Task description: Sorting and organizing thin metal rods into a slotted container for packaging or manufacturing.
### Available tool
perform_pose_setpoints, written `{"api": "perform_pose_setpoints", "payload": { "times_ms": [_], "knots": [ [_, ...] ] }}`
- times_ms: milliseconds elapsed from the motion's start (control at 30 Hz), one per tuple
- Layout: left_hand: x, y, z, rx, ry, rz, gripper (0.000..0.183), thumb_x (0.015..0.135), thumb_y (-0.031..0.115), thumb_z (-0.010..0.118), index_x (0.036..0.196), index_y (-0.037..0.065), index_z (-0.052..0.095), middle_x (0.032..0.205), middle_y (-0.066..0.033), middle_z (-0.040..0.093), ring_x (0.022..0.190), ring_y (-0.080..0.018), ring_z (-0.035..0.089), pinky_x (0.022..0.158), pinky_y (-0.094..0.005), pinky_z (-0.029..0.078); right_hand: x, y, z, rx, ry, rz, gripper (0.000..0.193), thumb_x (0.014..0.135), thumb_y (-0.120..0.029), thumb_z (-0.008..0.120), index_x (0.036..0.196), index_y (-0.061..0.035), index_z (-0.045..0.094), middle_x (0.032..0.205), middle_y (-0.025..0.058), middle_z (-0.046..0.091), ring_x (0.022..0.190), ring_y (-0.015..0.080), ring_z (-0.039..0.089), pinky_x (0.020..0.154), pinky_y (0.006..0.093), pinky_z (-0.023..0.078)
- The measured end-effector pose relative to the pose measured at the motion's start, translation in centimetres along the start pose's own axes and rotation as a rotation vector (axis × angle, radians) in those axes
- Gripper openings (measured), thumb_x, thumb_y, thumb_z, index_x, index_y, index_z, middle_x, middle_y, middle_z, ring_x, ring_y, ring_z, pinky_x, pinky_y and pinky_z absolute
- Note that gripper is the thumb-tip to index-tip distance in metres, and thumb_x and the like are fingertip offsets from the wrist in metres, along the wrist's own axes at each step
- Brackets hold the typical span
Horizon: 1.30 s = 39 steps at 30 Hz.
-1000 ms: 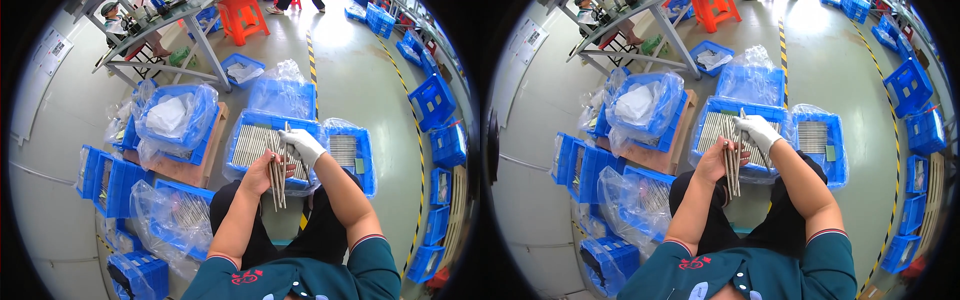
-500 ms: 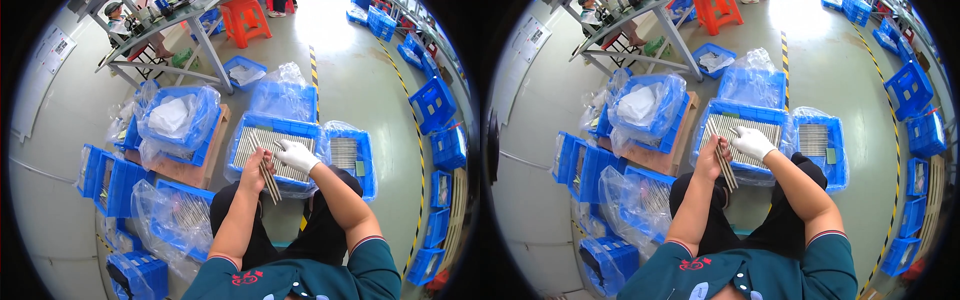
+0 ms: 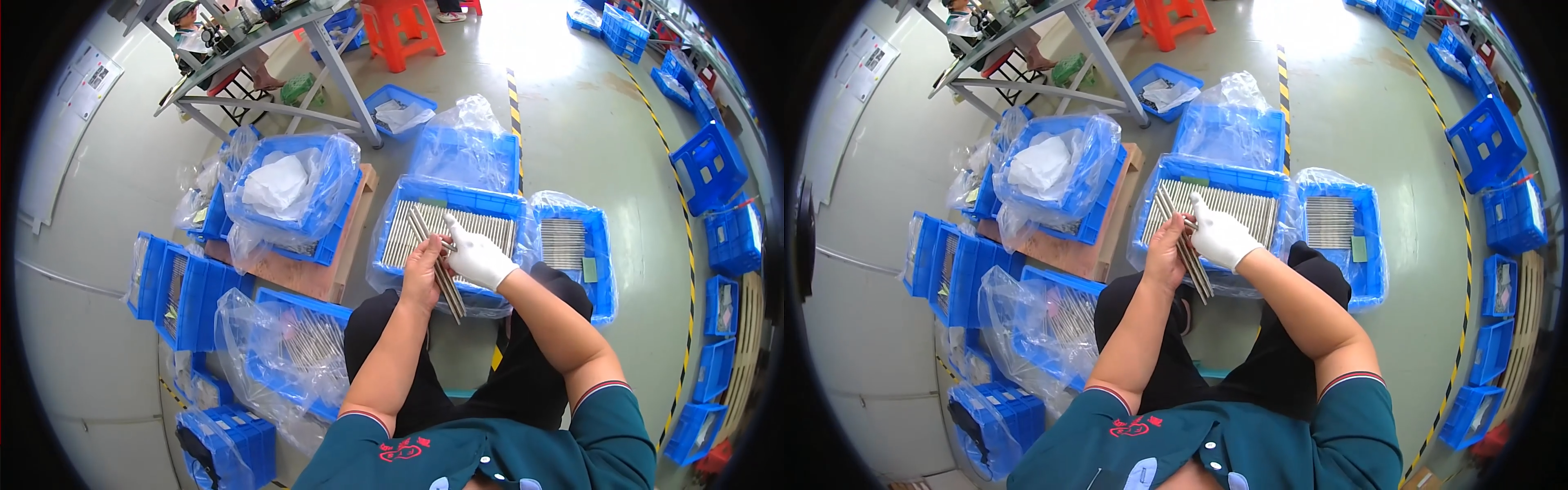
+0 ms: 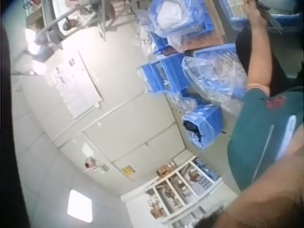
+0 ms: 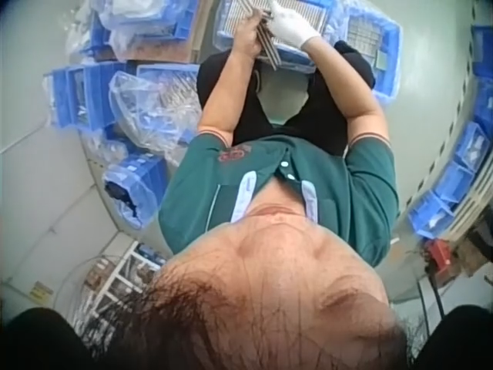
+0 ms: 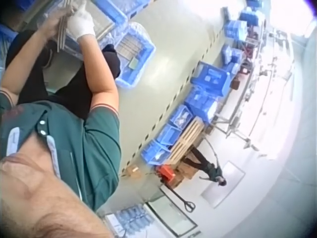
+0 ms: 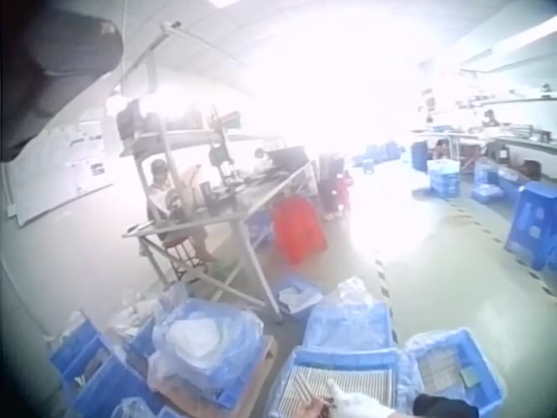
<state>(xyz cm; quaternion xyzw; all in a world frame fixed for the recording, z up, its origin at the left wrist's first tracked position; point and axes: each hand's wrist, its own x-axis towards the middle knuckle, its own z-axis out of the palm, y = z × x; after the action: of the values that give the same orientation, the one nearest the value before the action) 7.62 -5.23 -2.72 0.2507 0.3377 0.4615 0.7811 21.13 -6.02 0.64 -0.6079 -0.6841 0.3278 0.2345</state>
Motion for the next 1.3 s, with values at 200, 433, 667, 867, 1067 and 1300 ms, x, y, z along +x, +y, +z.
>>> {"api": "perform_pose_setpoints", "payload": {
  "times_ms": [200, 433, 667, 867, 1067, 1300],
  "knots": [
    [-0.1, 0.0, 1.0, 0.222, 0.067, -0.045, 0.025, 0.092, 0.032, 0.056, 0.093, 0.008, 0.062, 0.073, 0.0044, 0.056, 0.054, -0.0049, 0.047, 0.049, -0.0207, 0.041, 0.1, -0.8, -1.4, 0.333, 0.01, 0.123, 0.075, 0.076, -0.015, 0.052, 0.142, 0.0026, 0.02, 0.081, 0.022, 0.064, 0.073, 0.0303, 0.064, 0.069, 0.0362, 0.049],
    [0.9, 1.2, -2.0, 0.103, 0.213, 0.045, 0.026, 0.095, 0.032, 0.051, 0.085, 0.009, 0.056, 0.066, 0.0036, 0.041, 0.055, -0.0069, 0.043, 0.048, -0.0226, 0.04, -0.3, -1.1, -1.8, 0.899, -0.258, 0.392, 0.061, 0.084, -0.016, 0.056, 0.136, 0.0044, 0.032, 0.083, 0.0133, 0.062, 0.06, 0.0172, 0.061, 0.05, 0.0297, 0.051],
    [0.5, 1.8, -1.1, 0.027, 0.189, 0.049, 0.033, 0.09, 0.041, 0.056, 0.089, 0.007, 0.059, 0.064, 0.0038, 0.042, 0.052, -0.0064, 0.045, 0.045, -0.0223, 0.042, -1.7, -0.7, -1.3, 0.561, -0.173, 0.23, 0.037, 0.086, -0.031, 0.046, 0.08, 0.001, 0.063, 0.057, 0.0064, 0.055, 0.048, 0.0129, 0.051, 0.046, 0.0283, 0.039],
    [0.3, 0.8, -0.8, 0.028, 0.087, -0.016, 0.03, 0.091, 0.038, 0.056, 0.094, 0.009, 0.061, 0.065, 0.0047, 0.048, 0.053, -0.0057, 0.05, 0.045, -0.0236, 0.043, -1.5, -0.6, -0.3, 0.761, -0.156, 0.321, 0.032, 0.086, -0.029, 0.049, 0.08, -0.0011, 0.063, 0.059, 0.0039, 0.052, 0.045, 0.0118, 0.047, 0.043, 0.0266, 0.037],
    [-0.1, 1.0, -0.5, -0.044, 0.037, -0.033, 0.025, 0.093, 0.032, 0.054, 0.097, 0.009, 0.061, 0.07, 0.0031, 0.052, 0.054, -0.007, 0.052, 0.047, -0.0248, 0.046, -1.7, -0.8, -0.4, 0.923, -0.175, 0.427, 0.03, 0.086, -0.028, 0.051, 0.075, -0.0019, 0.061, 0.061, 0.0037, 0.052, 0.05, 0.0127, 0.05, 0.046, 0.0285, 0.039],
    [-0.1, 1.2, -1.2, -0.061, -0.017, 0.031, 0.023, 0.093, 0.03, 0.054, 0.095, 0.007, 0.06, 0.069, 0.0012, 0.053, 0.057, -0.0069, 0.052, 0.047, -0.023, 0.043, -1.6, -1.8, 0.2, 0.881, -0.143, 0.435, 0.029, 0.089, -0.028, 0.052, 0.076, -0.0029, 0.06, 0.058, 0.0026, 0.051, 0.045, 0.0114, 0.045, 0.041, 0.0265, 0.034]
  ]
}}
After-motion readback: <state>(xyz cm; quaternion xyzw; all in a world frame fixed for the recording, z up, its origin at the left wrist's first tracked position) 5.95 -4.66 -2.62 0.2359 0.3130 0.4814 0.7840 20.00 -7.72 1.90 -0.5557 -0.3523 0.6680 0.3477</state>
